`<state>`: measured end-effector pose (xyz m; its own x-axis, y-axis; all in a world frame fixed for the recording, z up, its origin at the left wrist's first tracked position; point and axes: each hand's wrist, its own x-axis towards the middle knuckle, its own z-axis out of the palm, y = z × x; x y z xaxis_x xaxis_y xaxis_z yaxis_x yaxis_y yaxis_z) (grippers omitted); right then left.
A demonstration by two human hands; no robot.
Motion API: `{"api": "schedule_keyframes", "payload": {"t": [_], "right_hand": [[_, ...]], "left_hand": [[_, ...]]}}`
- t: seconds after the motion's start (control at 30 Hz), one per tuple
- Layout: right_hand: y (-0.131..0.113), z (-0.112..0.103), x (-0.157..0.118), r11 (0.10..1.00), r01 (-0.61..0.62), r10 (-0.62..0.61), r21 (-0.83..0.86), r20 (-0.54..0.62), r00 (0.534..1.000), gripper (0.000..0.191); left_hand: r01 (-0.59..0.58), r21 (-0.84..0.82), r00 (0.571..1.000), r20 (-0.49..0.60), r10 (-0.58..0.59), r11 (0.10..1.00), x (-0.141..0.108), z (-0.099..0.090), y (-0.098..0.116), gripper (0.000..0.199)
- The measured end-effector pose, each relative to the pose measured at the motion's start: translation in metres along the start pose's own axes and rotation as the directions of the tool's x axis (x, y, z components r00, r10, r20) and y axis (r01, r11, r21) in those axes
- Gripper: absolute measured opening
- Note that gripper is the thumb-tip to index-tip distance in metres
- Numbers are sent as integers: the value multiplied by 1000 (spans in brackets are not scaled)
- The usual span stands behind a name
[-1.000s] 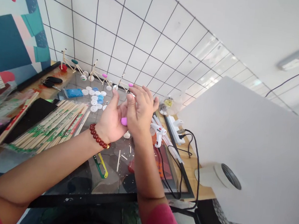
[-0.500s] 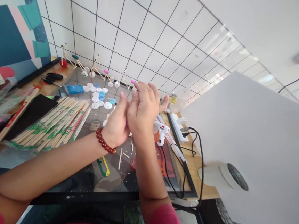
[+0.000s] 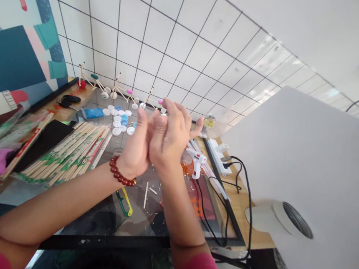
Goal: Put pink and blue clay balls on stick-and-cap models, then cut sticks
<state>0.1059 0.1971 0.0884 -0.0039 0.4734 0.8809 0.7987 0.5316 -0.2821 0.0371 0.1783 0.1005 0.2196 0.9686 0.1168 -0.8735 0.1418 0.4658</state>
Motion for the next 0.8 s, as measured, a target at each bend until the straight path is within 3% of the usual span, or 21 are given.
{"api": "schedule_keyframes", "payload": {"t": [0.1,0.3,0.4,0.5,0.6,0.7,0.8], "right_hand": [[-3,4,-3,1000,20,-20,8,27,999,44],[2,1,0,999,-31,30,36,12,999,47],[2,2,0,999,-18,17,34,6,1000,47],[1,6,-2,999,3,-3,41,15,1000,45],[2,7,-1,999,-5,5,51,10,1000,46],[5,4,0,997,-36,37,75,-15,999,50],[5,3,-1,996,-21,24,86,-26,999,54]], "left_hand": [[-63,-11,996,-67,62,998,3,4,11,71],[-10,19,1000,-13,10,1000,-1,-7,-10,53],[14,-1,998,-53,-14,1000,0,-5,-2,61],[-41,-18,994,-102,38,999,2,0,10,66],[-66,-6,994,-87,65,998,0,0,2,61],[17,-8,999,-35,-17,1000,-2,-3,-12,58],[83,-69,995,-53,-87,994,-1,-2,-5,60]]}}
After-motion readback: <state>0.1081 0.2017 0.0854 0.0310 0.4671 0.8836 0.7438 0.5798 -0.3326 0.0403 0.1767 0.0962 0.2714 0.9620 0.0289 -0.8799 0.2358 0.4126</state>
